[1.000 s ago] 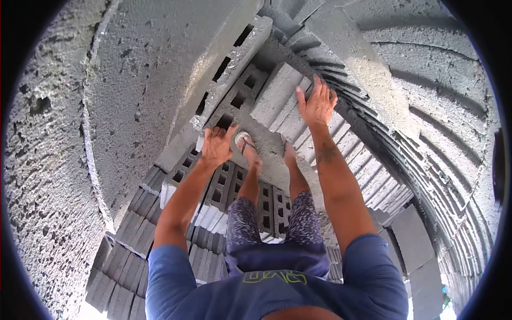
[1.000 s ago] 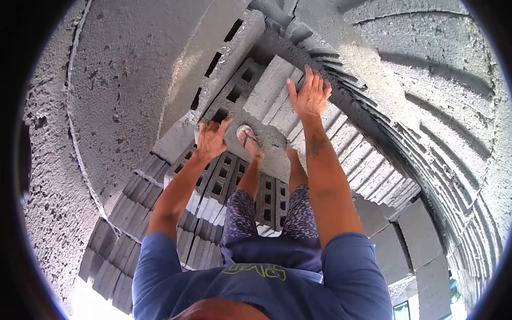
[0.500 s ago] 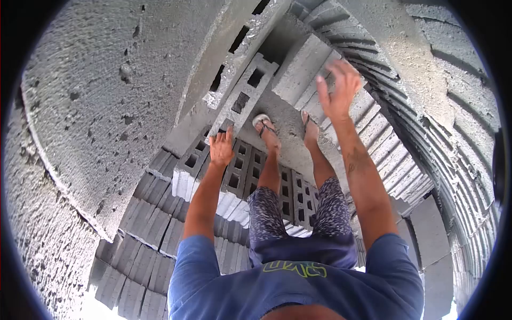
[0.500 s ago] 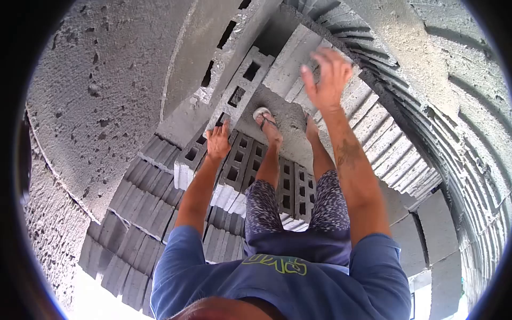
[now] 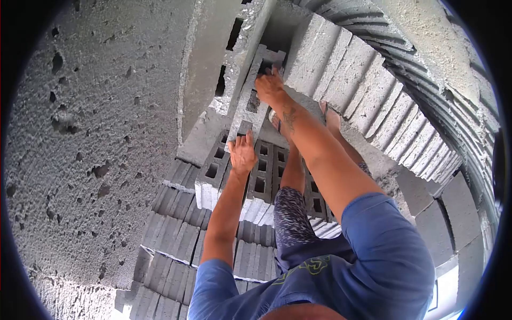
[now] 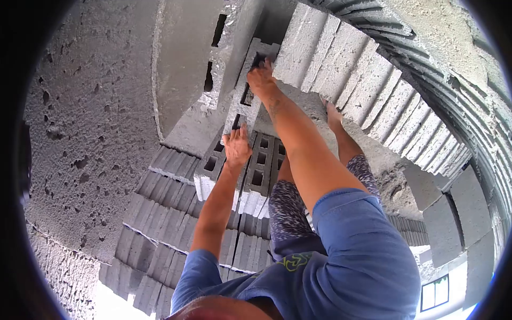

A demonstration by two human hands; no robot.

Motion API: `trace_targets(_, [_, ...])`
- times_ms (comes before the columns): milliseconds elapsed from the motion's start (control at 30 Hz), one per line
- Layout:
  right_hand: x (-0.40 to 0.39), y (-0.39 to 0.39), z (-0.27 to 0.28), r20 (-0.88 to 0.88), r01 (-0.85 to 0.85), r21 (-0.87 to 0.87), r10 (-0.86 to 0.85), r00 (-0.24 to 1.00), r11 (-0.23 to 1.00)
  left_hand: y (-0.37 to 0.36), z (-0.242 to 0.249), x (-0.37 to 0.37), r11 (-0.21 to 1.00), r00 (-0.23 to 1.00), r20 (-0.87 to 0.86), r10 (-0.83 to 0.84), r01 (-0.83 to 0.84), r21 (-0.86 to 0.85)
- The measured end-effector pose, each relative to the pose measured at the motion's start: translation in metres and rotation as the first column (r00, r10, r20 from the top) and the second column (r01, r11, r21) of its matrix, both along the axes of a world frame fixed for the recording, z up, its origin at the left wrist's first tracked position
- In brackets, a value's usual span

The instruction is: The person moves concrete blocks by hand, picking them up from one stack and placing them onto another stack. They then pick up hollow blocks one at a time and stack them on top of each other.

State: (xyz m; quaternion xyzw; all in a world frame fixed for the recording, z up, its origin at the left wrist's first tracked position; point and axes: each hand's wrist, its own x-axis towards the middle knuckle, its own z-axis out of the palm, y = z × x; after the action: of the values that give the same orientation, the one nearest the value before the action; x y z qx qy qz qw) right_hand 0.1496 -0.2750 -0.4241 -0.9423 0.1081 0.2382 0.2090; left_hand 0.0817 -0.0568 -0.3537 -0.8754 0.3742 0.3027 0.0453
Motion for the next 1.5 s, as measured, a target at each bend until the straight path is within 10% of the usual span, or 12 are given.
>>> trace_targets(867, [0.044,-0.091,0.115,-0.111,-0.326,-0.045,0.32,0.941,0.944,-0.069,0.081,0.028,0.955,0.987,0.14,0.075,-0.031,-0.296])
trace_targets(1000, [0.06,-0.128,0.12,0.001,-0.063,-0.262,0.065,0.998,0.963,-0.102,0.058,0.033,0.945,0.984,0.177,0.017,0.042,-0.324])
trace_targets(1067, [0.039,-0.165,0.15,0.44,0.052,-0.253,0.067,0.895,0.966,-0.094,0.086,0.005,0.947,0.98,0.098,0.176,-0.141,-0.288])
trace_targets(1333, [-0.105,-0.226,0.123,0.56,0.439,-0.066,-0.331,0.759,0.896,-0.006,0.08,-0.057,0.728,0.727,-0.041,0.685,-0.684,0.03])
trace_targets(1500, [-0.114,-0.227,0.095,0.559,0.49,-0.108,-0.354,0.749,0.865,-0.092,0.034,0.005,0.664,0.795,-0.211,0.569,-0.595,-0.452])
